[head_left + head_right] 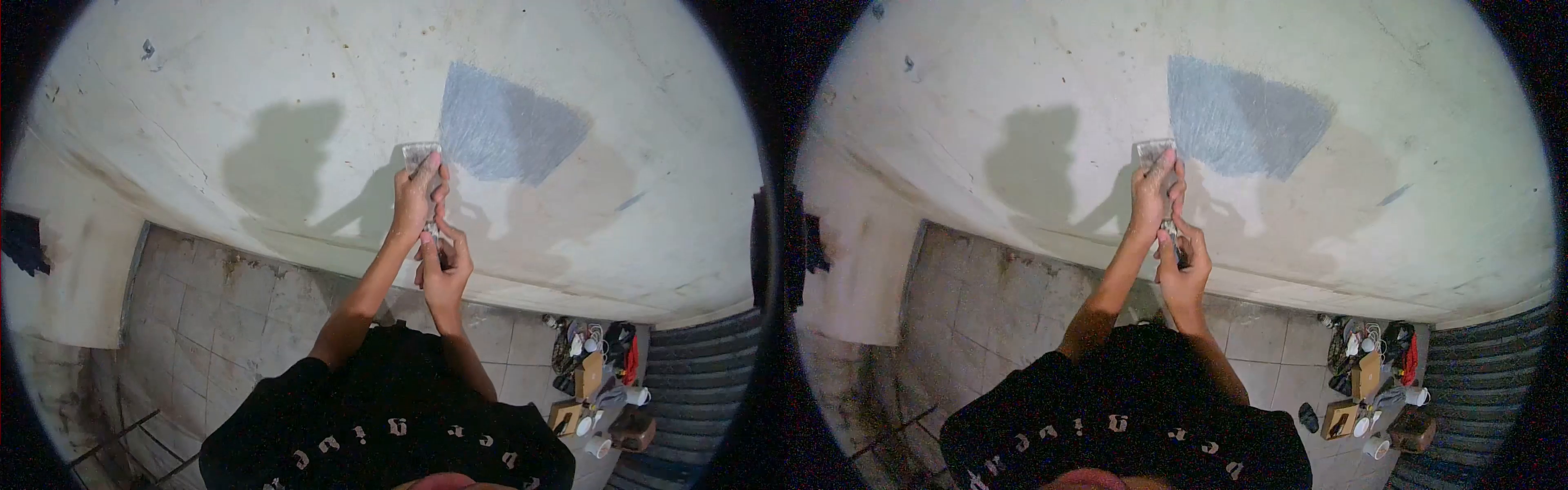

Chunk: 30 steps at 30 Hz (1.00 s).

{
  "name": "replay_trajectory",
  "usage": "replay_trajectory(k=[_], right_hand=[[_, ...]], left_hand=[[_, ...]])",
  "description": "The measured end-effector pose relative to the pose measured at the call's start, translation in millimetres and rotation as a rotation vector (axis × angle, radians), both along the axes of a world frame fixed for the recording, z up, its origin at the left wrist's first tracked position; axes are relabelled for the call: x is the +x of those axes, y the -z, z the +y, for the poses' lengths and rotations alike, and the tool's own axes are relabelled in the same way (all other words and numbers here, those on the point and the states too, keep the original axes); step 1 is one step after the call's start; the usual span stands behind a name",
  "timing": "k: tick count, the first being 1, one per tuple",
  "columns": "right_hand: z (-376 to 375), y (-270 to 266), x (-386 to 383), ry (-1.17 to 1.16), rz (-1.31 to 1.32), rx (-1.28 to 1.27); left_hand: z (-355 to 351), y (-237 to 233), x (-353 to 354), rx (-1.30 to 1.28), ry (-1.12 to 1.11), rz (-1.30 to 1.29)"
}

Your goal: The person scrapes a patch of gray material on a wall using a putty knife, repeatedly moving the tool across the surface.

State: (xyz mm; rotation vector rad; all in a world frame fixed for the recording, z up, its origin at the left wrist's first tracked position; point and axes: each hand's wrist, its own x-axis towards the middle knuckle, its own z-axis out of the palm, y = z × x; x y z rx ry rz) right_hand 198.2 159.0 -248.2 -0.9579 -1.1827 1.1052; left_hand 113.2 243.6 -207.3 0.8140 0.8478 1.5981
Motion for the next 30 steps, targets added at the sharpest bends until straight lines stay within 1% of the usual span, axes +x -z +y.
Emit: replay_trajectory(k=[3,9,16,21,23,25,27,29,30], right_hand=[[-3.8,3.5,3.9,-0.045,0.027,-0.029],[-7.4,0.1,6.8,-0.104,0.06,-0.039],[-9.5,1.3,6.1,-0.064,0.053,-0.041],[-7.0,11.1,1.4,-0.027,-0.013,0.045],[-0.5,5.7,0.2,-0.007,-0.04,0.096],[9.8,-19.0,-1.7,0.019,-0.064,0.148],[19.0,-48.3,-5.0,-0.012,-0.005,0.159],[17.9,-64.6,-8.5,-0.017,0.018,0.158],[18.6,-58.8,-9.1,-0.01,0.019,0.163]], left_hand=[[-1.5,10.4,2.2,-0.017,0.002,-0.002],[-2.9,10.5,0.3,-0.035,0.004,0.024],[-5.9,9.7,1.1,-0.049,0.017,-0.007],[-7.4,5.7,0.7,-0.066,0.013,0.009],[-4.3,-9.8,-0.2,0.0,-0.015,0.013],[-3.5,-36.0,-1.7,0.064,-0.04,0.023],[3.4,-68.8,-4.4,0.153,-0.072,0.038],[4.3,-76.3,-5.2,0.133,-0.081,0.05],[4.1,-77.7,-6.1,0.123,-0.088,0.055]])
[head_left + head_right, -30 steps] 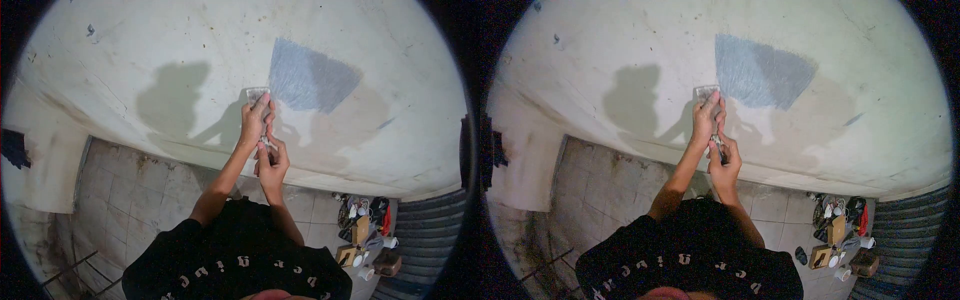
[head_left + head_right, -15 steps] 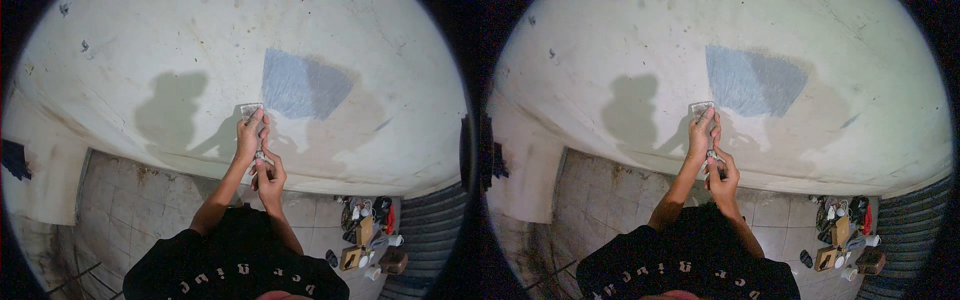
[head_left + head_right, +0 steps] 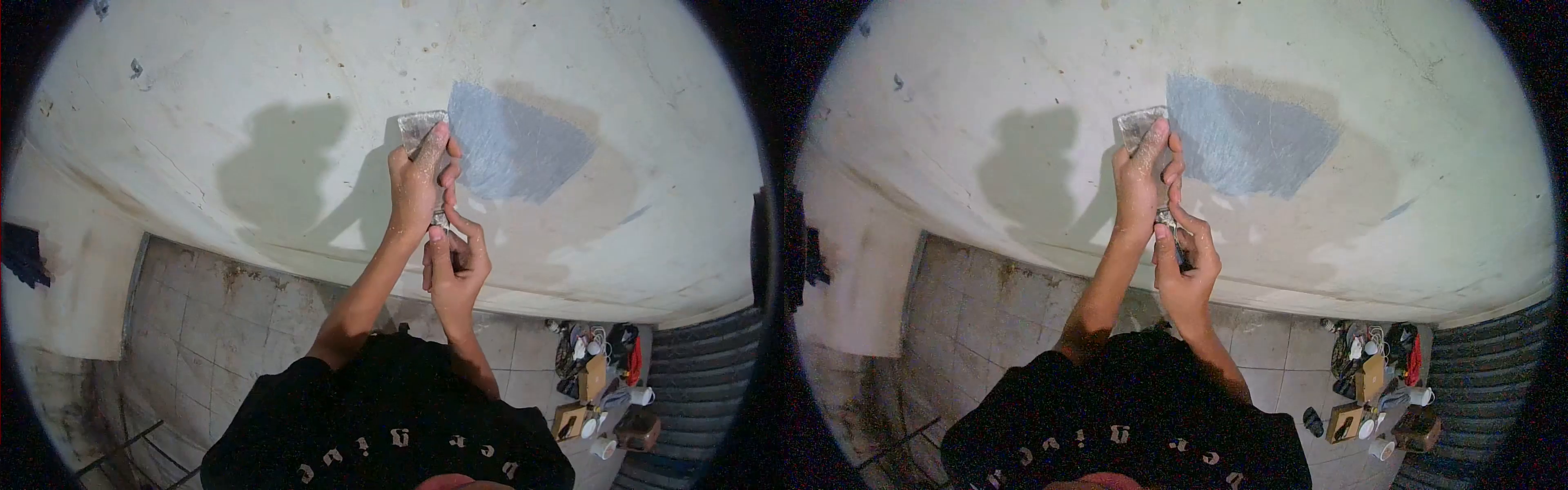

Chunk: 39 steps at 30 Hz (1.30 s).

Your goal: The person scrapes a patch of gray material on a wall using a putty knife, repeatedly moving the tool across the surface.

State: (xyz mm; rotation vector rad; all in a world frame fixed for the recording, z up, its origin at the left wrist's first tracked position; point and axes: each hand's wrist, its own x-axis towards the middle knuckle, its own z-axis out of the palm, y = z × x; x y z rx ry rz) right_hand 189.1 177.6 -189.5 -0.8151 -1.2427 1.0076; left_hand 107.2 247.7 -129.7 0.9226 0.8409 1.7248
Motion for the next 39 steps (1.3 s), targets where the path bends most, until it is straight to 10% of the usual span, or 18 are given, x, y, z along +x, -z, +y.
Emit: replay_trajectory(k=[6,39], right_hand=[[-15.6,83.9,4.6,0.062,-0.028,-0.046],[-21.6,48.2,-4.2,0.042,-0.044,-0.098]], left_hand=[[-0.1,96.1,11.3,-0.127,0.101,-0.059],[-7.2,62.6,-0.5,-0.141,0.062,-0.023]])
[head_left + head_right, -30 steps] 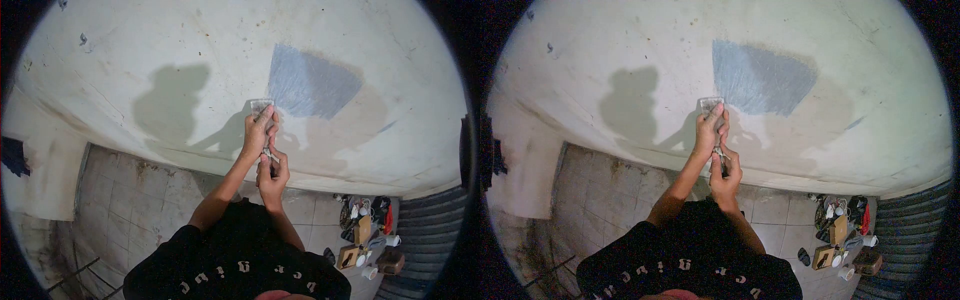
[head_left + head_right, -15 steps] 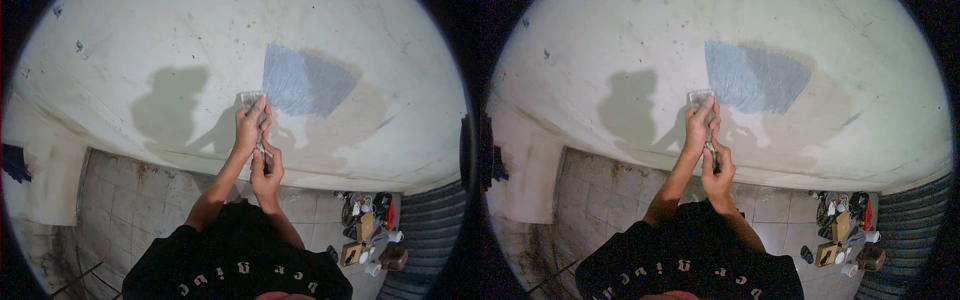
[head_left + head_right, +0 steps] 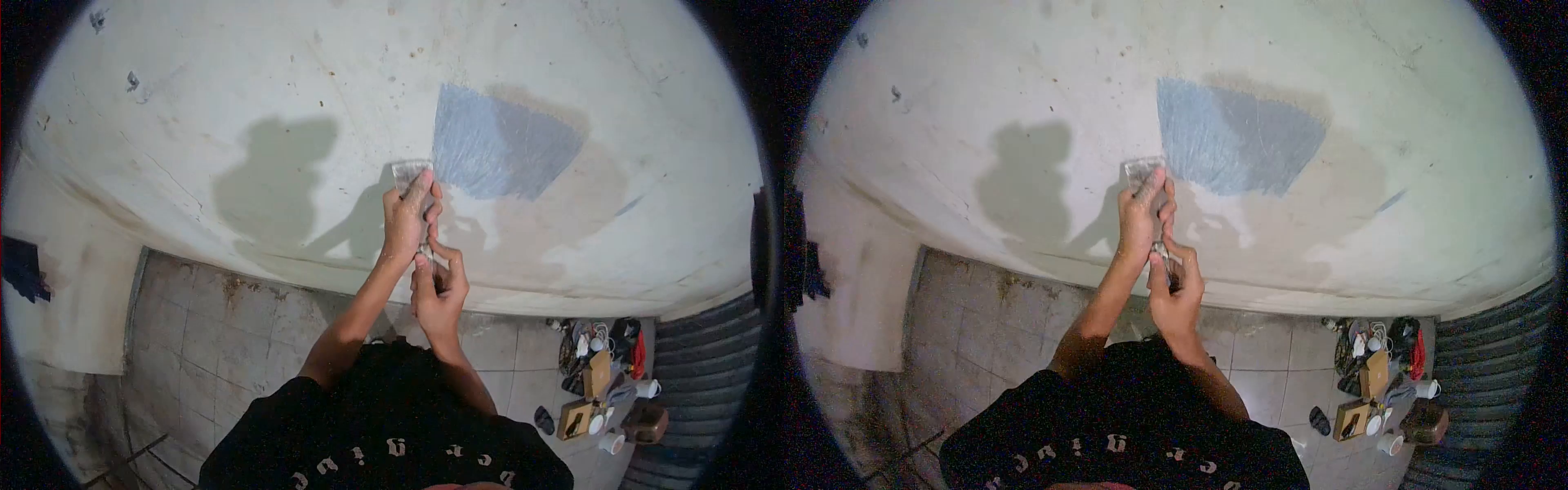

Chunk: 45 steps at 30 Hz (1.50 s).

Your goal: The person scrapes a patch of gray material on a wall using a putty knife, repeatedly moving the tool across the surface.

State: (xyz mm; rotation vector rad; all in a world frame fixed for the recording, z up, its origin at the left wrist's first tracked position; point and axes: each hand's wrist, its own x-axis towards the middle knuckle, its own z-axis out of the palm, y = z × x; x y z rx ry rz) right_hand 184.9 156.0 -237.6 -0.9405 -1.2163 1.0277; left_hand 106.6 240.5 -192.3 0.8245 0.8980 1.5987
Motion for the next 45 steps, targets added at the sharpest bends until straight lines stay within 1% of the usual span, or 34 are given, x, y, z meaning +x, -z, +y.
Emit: replay_trajectory(k=[2,5,6,9,10,11,12,15,17,18,19,21,22,24,25,26,28,29,30,31,34,36,40,43,44,45], right_hand=[[2.2,-11.1,-1.5,0.011,0.01,0.014],[-1.0,0.4,-0.3,0.03,-0.001,0.003],[1.7,-2.6,-0.8,0.027,-0.004,0.015],[-2.0,-17.8,-3.1,0.037,-0.002,0.034],[0.7,-25.4,-6.1,0.047,0.003,0.053],[4.5,-30.8,-8.0,0.053,0.009,0.087],[4.0,-25.2,-8.1,0.053,0.032,0.079],[-3.3,-24.9,-2.0,0.02,0.006,-0.03],[-0.4,-41.6,-3.9,0.007,0.023,0.009],[3.1,-51.3,-5.0,0.008,0.037,0.019],[4.9,-56.1,-5.0,0.007,0.051,0.038],[2.0,-49.0,-4.4,0.023,0.044,0.027],[-1.7,-46.0,-4.9,0.028,0.041,0.019],[-3.9,-51.8,-1.5,-0.009,0.06,-0.073],[-7.3,-54.3,0.0,-0.021,0.069,-0.134],[-9.9,-58.2,0.2,-0.025,0.065,-0.147],[-11.1,-65.8,0.8,-0.029,0.057,-0.169],[-9.0,-58.5,0.2,-0.011,0.053,-0.14],[-9.3,-45.3,-1.1,0.009,0.049,-0.117],[-8.6,-44.6,-2.7,0.027,0.044,-0.084],[-9.1,-64.1,1.9,-0.03,0.048,-0.166],[-9.1,-64.3,-0.9,-0.006,0.063,-0.142],[-10.8,-51.5,0.6,0.013,0.009,-0.108],[-1.4,-68.7,-3.2,0.008,0.037,-0.067],[-2.9,-65.8,-3.9,0.023,0.033,-0.02],[-1.4,-62.4,-5.8,0.034,0.028,0.036]], left_hand=[[-2.0,-16.5,-2.4,0.005,0.003,0.032],[-2.3,-4.5,-0.6,-0.049,0.033,0.004],[-1.2,-2.4,1.0,-0.021,0.02,0.0],[-1.8,-29.9,-2.5,-0.03,0.001,0.041],[-1.6,-39.3,-4.0,0.017,0.012,0.049],[-3.6,-37.7,-2.8,-0.005,0.014,0.047],[-4.4,-35.7,-2.5,-0.017,0.014,0.048],[0.5,-27.9,-2.6,0.011,-0.002,0.029],[-1.7,-40.3,-3.2,0.024,0.002,0.037],[-0.4,-51.3,-3.1,0.083,-0.018,0.054],[-5.3,-53.7,-1.5,0.042,-0.016,0.058],[-6.7,-63.0,-2.3,0.001,-0.029,0.068],[-4.6,-47.2,-2.5,-0.019,0.006,0.023],[-1.5,-39.0,-3.1,0.015,0.005,0.031],[-3.5,-38.7,-3.2,0.016,0.01,0.035],[-6.2,-44.1,-2.6,-0.016,0.015,0.011],[-5.7,-39.1,-1.4,0.005,-0.009,0.018],[-3.4,-38.8,-1.3,0.03,-0.025,0.021],[-6.3,-32.9,-0.3,0.001,-0.007,0.02],[-9.8,-29.7,0.6,-0.017,0.009,0.019],[-4.5,-44.7,-3.0,0.004,-0.004,0.019],[-4.5,-50.8,-2.3,0.032,-0.013,0.022],[-8.3,-40.5,0.6,-0.042,-0.006,0.027],[0.7,-58.1,-5.0,0.07,-0.005,0.047],[-2.5,-73.2,-5.1,0.063,0.004,0.022],[-4.4,-69.2,-3.7,0.039,0.022,0.011]])
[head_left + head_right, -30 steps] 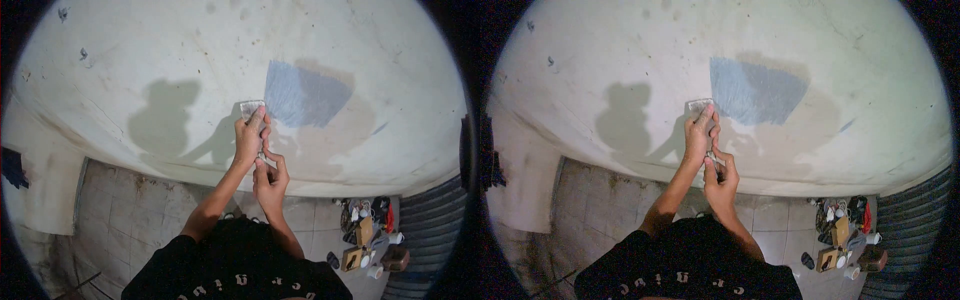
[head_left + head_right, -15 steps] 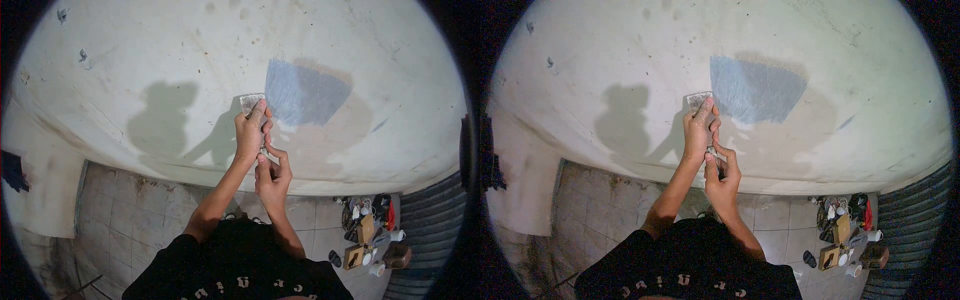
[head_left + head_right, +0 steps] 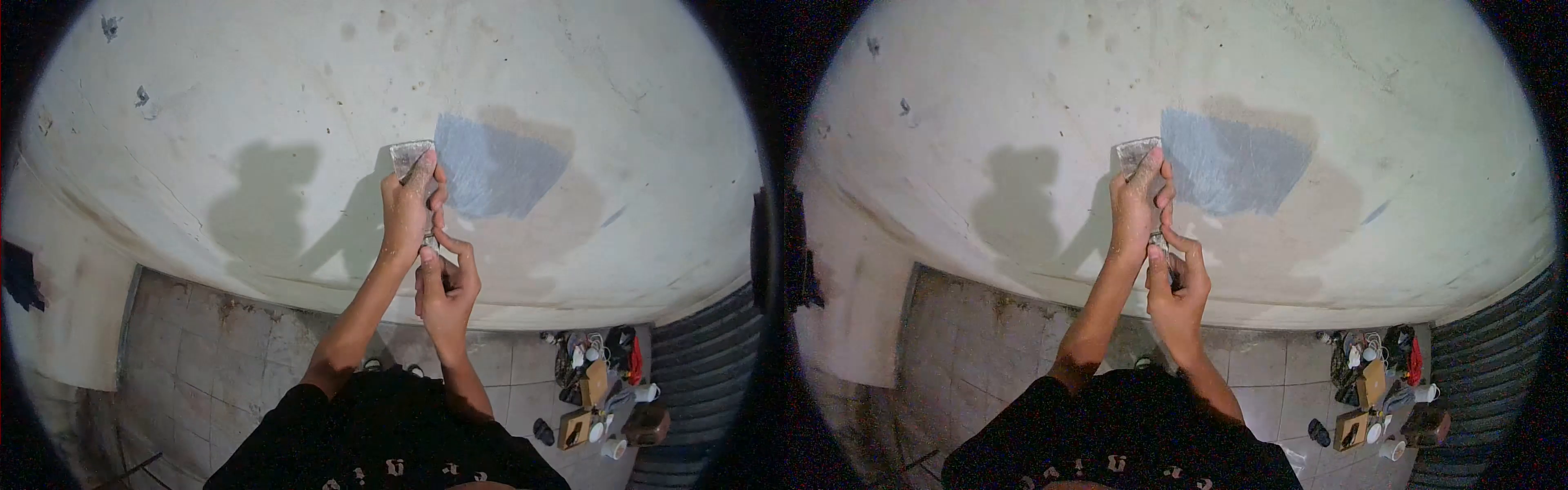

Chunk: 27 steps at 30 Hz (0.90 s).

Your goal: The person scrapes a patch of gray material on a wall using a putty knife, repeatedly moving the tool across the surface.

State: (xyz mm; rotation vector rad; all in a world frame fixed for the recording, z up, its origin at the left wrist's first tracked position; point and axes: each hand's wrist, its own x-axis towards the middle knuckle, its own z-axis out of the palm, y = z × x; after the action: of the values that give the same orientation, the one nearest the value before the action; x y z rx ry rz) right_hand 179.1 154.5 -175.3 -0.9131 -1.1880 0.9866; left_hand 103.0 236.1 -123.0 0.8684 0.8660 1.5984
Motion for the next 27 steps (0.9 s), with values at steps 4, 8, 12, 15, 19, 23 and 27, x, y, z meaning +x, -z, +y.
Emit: replay_trajectory(k=[4,8,12,15,19,23,27], right_hand=[[-0.9,17.0,0.9,0.003,-0.04,-0.05],[5.5,-9.2,-2.7,-0.003,-0.005,0.016],[-0.3,18.0,0.7,0.02,-0.074,0.022],[2.9,-2.0,-0.6,-0.002,-0.06,-0.012],[-0.8,6.1,0.0,0.028,-0.085,0.049],[-2.9,-3.0,-0.5,-0.011,-0.048,-0.03],[-5.0,-17.4,0.8,-0.005,-0.021,-0.065]], left_hand=[[5.3,22.6,-0.2,-0.005,-0.013,0.017],[2.7,5.1,0.9,0.02,-0.015,-0.006],[3.7,18.5,0.3,-0.022,0.016,-0.029],[2.1,18.3,-0.9,-0.022,0.008,-0.021],[-3.8,13.8,1.4,-0.035,0.014,-0.029],[-1.9,1.5,-2.1,-0.034,0.014,-0.014],[-0.6,-6.4,-1.0,0.001,-0.01,0.002]])
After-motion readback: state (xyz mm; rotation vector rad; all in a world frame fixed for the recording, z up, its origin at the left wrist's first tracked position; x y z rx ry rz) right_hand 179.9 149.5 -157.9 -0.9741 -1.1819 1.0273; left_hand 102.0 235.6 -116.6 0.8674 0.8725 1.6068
